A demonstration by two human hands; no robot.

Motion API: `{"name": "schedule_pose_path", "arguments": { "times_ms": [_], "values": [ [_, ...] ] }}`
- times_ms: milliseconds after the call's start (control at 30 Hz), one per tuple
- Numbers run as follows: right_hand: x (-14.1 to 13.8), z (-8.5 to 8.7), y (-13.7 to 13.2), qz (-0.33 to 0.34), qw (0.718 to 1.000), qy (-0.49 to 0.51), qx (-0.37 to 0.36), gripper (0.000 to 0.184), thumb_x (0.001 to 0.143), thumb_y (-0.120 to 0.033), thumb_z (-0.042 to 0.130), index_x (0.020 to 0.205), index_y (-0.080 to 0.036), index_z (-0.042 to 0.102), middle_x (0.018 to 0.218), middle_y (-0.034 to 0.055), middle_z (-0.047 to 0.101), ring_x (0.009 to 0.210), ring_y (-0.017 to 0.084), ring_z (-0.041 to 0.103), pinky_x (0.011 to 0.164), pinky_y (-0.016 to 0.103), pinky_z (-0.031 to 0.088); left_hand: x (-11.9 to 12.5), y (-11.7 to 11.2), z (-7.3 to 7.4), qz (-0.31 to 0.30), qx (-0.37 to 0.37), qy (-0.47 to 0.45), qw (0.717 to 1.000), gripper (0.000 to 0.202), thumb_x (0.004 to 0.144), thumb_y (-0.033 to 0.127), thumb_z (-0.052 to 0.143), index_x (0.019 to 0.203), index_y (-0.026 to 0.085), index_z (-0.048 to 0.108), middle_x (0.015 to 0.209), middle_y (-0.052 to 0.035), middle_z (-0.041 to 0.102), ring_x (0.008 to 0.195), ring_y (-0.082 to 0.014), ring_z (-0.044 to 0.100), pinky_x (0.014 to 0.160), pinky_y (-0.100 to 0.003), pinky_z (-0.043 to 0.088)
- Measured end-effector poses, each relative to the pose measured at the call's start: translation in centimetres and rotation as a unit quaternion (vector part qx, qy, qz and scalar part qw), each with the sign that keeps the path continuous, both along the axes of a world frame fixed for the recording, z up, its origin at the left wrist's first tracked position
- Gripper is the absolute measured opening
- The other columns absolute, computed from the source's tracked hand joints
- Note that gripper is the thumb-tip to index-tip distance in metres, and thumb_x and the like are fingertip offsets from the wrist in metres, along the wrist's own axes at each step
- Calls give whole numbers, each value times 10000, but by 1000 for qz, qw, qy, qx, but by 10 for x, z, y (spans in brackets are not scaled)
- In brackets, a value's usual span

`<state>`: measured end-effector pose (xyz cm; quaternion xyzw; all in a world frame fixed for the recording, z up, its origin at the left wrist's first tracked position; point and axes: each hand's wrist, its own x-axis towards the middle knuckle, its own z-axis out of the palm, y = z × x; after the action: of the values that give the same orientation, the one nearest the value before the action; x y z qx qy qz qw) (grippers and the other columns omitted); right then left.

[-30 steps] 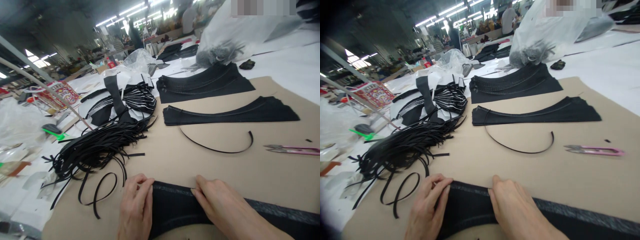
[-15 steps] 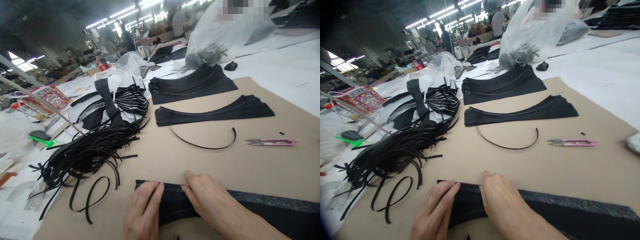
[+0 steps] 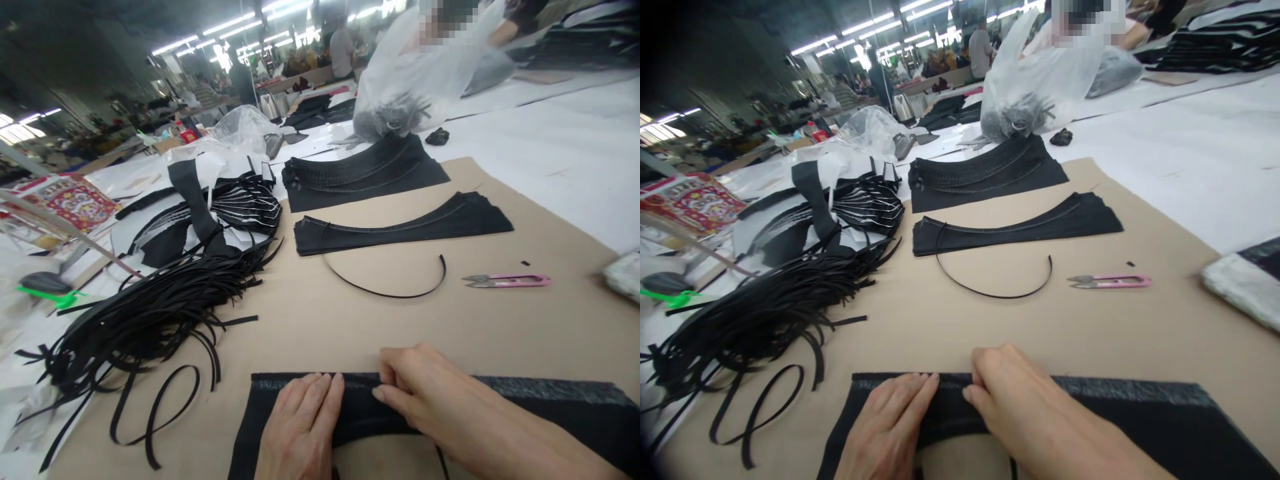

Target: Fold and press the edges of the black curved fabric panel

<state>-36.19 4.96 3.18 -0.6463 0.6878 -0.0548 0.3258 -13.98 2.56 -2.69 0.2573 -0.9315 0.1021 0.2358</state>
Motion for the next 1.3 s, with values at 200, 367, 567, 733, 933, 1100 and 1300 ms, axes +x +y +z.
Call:
{"name": "schedule_pose_path", "arguments": {
  "times_ms": [200,367,567,733,933,1100,1300],
  "values": [
    [-30,-1,5,-23,984,-117,135,277,941,-312,391,739,-186,533,605,-3,613,408,98,515,399,191,295,-2,1,-2,19,5,5,1000,372,956,136,367,1258,177,581,1099,-19,675,1023,-154,601,901,-270,441],
    [-35,-5,6,30,999,-27,2,283,906,-269,468,648,-176,538,605,2,581,558,115,533,523,223,289,-3,3,-4,42,0,10,999,382,955,138,368,1244,225,602,1067,-10,678,1008,-158,597,894,-273,430],
    [-32,-7,5,28,999,14,-14,269,912,-234,453,674,-178,566,669,27,624,635,151,578,582,245,308,-3,4,-8,31,-33,-3,999,438,910,100,410,1272,269,587,1063,-23,667,1019,-165,593,888,-280,421],
    [-31,-7,4,34,999,28,-11,265,916,-228,453,686,-178,575,687,38,636,642,162,588,575,245,310,-9,11,-14,75,-2,30,997,481,890,70,398,1251,320,595,1056,-22,655,1030,-173,587,909,-312,396],
    [-28,-8,5,38,998,39,-14,271,932,-215,445,707,-175,590,706,50,647,686,185,622,599,257,332,-11,12,-9,86,-7,11,996,497,882,80,419,1264,352,580,1041,-21,650,1006,-156,593,890,-295,382],
    [-23,-4,4,38,996,78,-1,257,938,-178,444,745,-172,613,753,69,658,722,213,636,612,272,353,-16,15,-10,106,4,41,994,429,921,165,394,1231,375,603,1024,-19,657,965,-154,609,861,-317,353],
    [-18,-1,4,45,991,123,9,253,939,-157,437,806,-173,651,778,88,664,756,263,654,607,299,356,-20,18,-7,128,27,43,991,443,902,122,412,1189,385,624,1012,-29,654,946,-158,615,836,-350,323]
  ]
}}
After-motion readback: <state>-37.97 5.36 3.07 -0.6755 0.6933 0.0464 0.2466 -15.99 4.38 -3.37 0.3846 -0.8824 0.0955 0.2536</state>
